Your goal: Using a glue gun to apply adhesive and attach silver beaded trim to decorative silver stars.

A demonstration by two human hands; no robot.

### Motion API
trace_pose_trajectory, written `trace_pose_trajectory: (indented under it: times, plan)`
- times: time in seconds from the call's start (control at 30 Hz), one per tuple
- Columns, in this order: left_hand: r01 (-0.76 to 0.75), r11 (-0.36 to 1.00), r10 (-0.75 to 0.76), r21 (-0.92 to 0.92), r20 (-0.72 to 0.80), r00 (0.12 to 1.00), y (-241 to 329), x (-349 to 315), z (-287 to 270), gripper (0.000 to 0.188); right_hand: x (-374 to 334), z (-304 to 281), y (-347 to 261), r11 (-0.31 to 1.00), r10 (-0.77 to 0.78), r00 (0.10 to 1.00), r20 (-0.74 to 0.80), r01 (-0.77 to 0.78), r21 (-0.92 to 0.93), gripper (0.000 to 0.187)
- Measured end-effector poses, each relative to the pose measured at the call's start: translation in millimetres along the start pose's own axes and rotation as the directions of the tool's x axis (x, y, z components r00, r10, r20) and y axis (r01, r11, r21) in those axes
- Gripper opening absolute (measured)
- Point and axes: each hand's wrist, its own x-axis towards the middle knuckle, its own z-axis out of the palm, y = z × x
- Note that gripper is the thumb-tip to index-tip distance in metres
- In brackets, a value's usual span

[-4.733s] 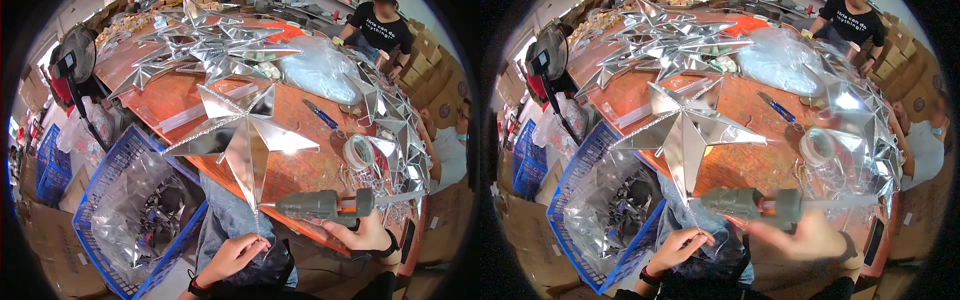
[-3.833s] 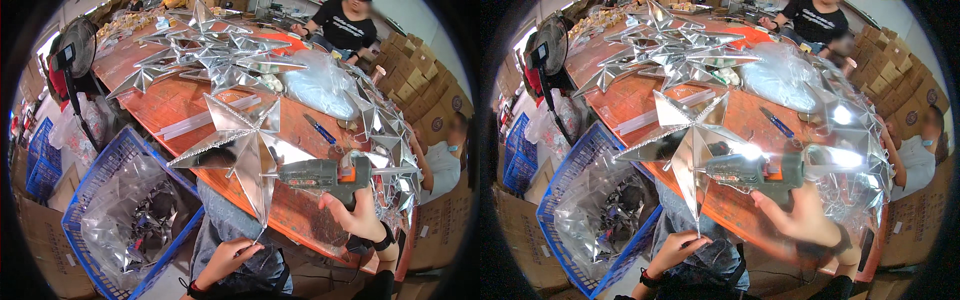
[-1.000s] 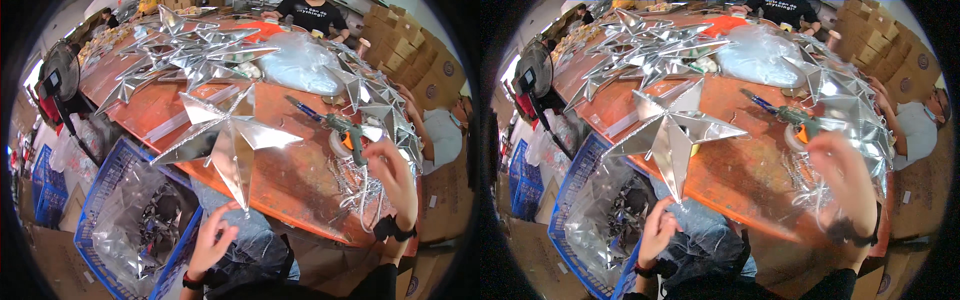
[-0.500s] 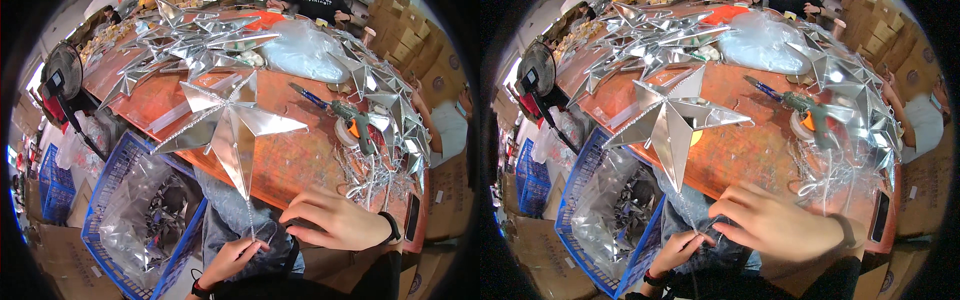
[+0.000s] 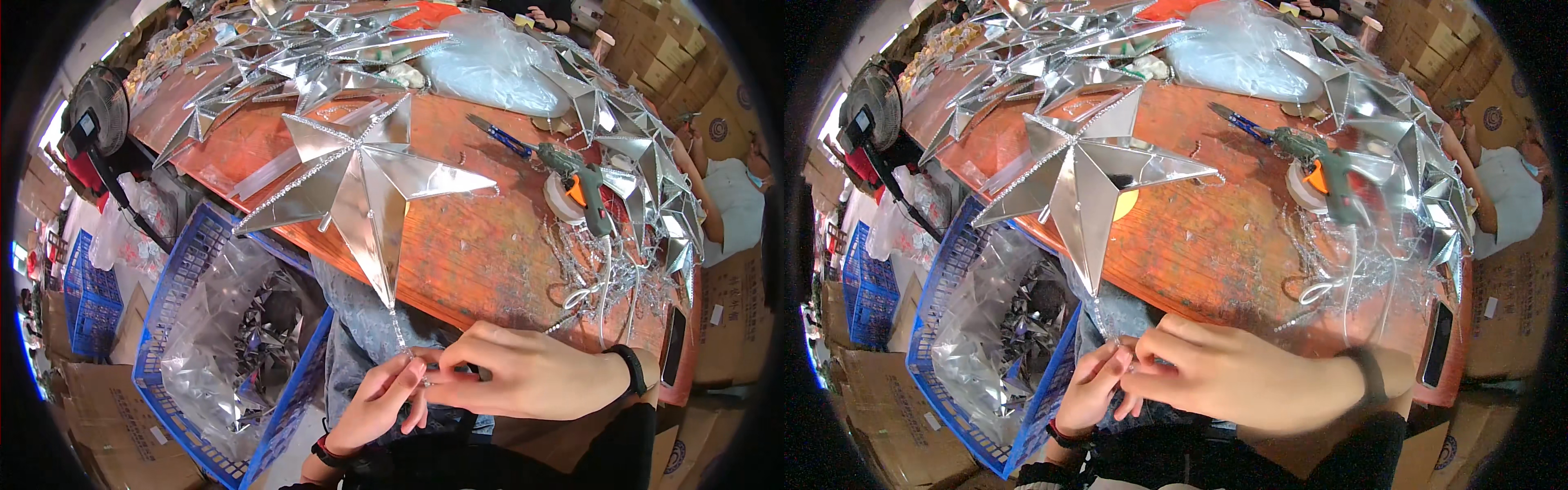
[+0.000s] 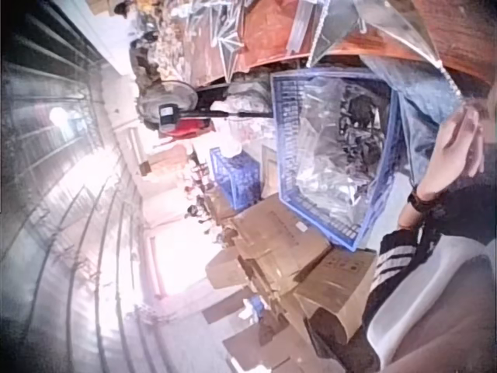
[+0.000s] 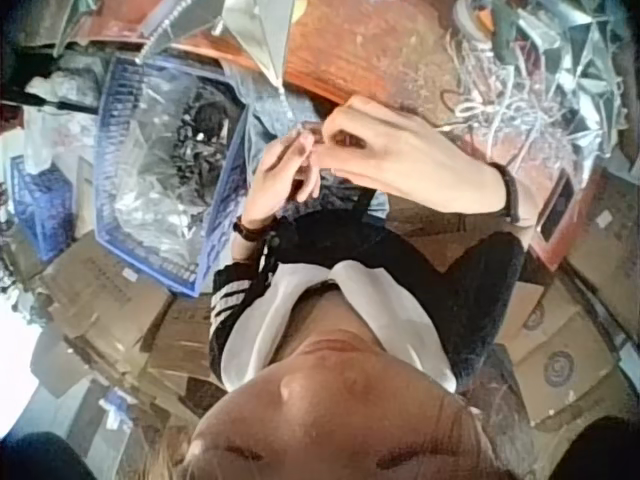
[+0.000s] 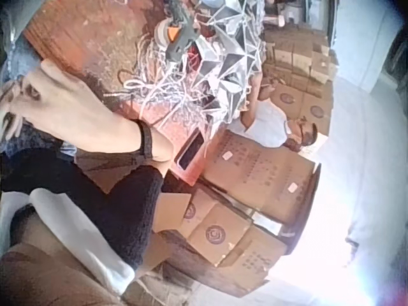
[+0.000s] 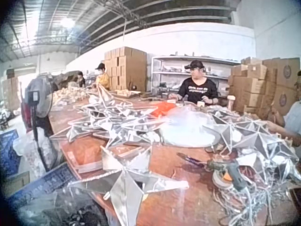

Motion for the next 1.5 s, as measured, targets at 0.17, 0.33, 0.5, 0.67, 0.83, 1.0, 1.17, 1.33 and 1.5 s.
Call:
trace_pose_trajectory:
  times: [0.17,0.33,0.5,0.67,0.83,1.0,1.17,1.33,1.5]
  plan:
    - [0.029,1.0,-0.029,-0.001,0.078,0.996,-3.4,-4.6,-0.8,0.038,0.4,3.7,0.4,0.999,-0.052,0.997,0.058,0.053,-0.004,0.028]
    - [-0.021,0.986,-0.018,0.166,0.231,0.973,-3.7,-6.8,-6.9,0.046,0.0,-1.3,-5.7,0.982,-0.137,0.991,0.014,0.134,0.135,0.026]
    - [-0.107,0.994,0.096,0.029,0.246,0.964,-7.1,13.5,-25.8,0.07,-2.7,-23.1,-19.0,0.891,-0.296,0.953,-0.059,0.298,0.343,0.025]
    - [-0.294,0.935,0.317,-0.196,0.096,0.944,6.6,44.7,-42.1,0.064,1.6,-36.0,-28.3,0.885,-0.257,0.932,-0.257,0.333,0.325,0.013]
    - [-0.232,0.91,0.267,-0.343,0.061,0.962,13.1,59.9,-45.1,0.049,17.2,-67.1,-16.2,0.899,-0.346,0.902,-0.259,0.398,0.184,0.006]
    - [-0.236,0.879,0.286,-0.415,0.062,0.956,11.9,59.9,-45.2,0.034,46.4,-83.7,-1.9,0.948,-0.089,0.891,-0.446,0.213,0.235,0.005]
    - [-0.229,0.888,0.296,-0.399,0.115,0.948,10.3,60.8,-49.4,0.035,85.8,-90.5,25.1,0.887,0.262,0.827,-0.498,-0.003,0.461,0.011]
    - [-0.23,0.95,0.252,-0.21,0.084,0.964,22.8,55.1,-47.5,0.041,112.7,-79.1,83.3,0.864,0.341,0.849,-0.404,-0.114,0.49,0.01]
    - [-0.189,0.813,0.35,0.551,-0.202,0.915,31.1,34.7,-52.5,0.025,118.2,-65.3,95.6,0.803,0.386,0.842,-0.377,-0.105,0.587,0.011]
